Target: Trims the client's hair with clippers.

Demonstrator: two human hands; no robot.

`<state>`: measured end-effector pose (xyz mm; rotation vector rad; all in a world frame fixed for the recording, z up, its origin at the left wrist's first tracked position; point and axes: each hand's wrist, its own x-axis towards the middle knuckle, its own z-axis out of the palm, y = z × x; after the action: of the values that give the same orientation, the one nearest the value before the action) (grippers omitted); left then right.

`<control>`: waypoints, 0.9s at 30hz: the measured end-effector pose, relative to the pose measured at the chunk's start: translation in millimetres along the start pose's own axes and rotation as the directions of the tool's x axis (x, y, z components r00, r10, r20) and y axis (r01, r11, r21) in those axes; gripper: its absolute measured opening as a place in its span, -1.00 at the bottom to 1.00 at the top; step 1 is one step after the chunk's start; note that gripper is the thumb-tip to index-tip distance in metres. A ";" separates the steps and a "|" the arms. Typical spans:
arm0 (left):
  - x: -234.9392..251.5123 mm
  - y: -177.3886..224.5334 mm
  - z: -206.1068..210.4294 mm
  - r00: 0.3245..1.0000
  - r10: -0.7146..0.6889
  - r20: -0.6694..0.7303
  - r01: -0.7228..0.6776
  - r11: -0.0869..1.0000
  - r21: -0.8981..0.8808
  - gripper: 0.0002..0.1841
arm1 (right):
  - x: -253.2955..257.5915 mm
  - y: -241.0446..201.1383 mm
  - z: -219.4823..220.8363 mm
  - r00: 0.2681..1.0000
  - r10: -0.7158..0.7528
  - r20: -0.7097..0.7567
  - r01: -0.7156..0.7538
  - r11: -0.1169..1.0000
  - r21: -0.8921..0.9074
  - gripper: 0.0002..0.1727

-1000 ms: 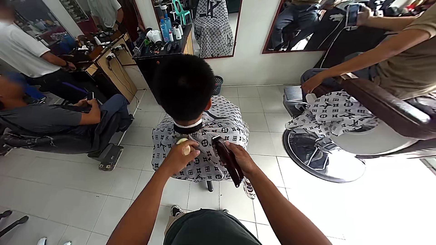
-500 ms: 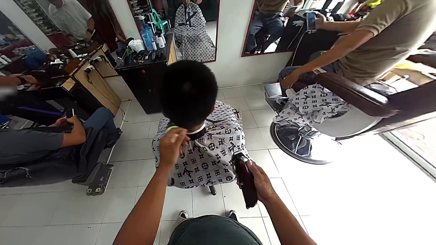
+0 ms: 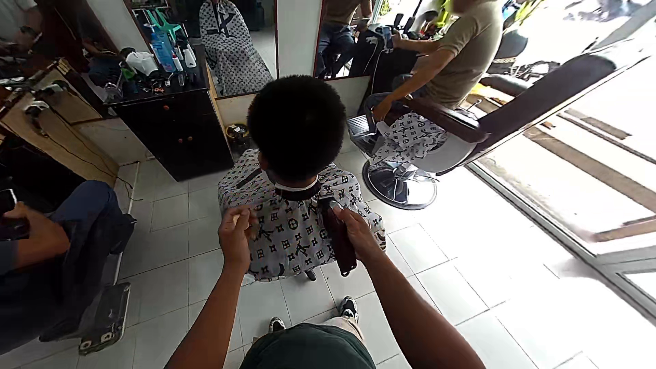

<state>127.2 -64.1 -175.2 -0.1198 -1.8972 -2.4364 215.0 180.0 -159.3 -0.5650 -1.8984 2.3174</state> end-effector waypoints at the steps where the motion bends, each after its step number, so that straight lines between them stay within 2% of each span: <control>1: -11.3 -0.8 -12.6 0.999 -0.009 0.053 0.008 1.000 0.025 -0.84 | 5.3 -1.9 7.2 1.000 -0.012 -0.005 0.012 1.000 -0.021 -0.64; 5: -51.8 -4.7 -57.4 0.982 -0.100 0.161 0.080 0.989 0.128 -0.84 | 27.4 -3.8 27.1 0.998 -0.066 -0.025 0.063 0.992 -0.110 -0.65; 11: -78.4 -17.1 -103.9 0.984 -0.169 0.055 0.159 0.974 0.158 -0.83 | 38.8 -4.8 40.2 0.993 -0.109 -0.041 0.092 0.952 -0.293 -0.65; 15: -89.9 -25.9 -111.0 0.971 -0.235 0.032 0.229 0.963 0.145 -0.83 | 37.4 -5.2 46.5 0.990 -0.133 -0.054 0.110 0.945 -0.310 -0.63; 20: -102.5 -30.8 -107.5 0.946 -0.301 0.117 0.279 0.945 0.171 -0.83 | 34.9 -6.8 50.0 0.994 -0.096 -0.047 0.076 0.945 -0.319 -0.60; 27: -111.0 -34.5 -108.6 0.923 -0.348 0.163 0.312 0.927 0.208 -0.83 | 36.4 -3.9 55.1 0.992 -0.106 -0.068 0.078 0.943 -0.322 -0.57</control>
<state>231.4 -161.7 -245.2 -0.0357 -2.3919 -2.5192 161.9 140.8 -155.0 -0.5776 -2.2224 1.9091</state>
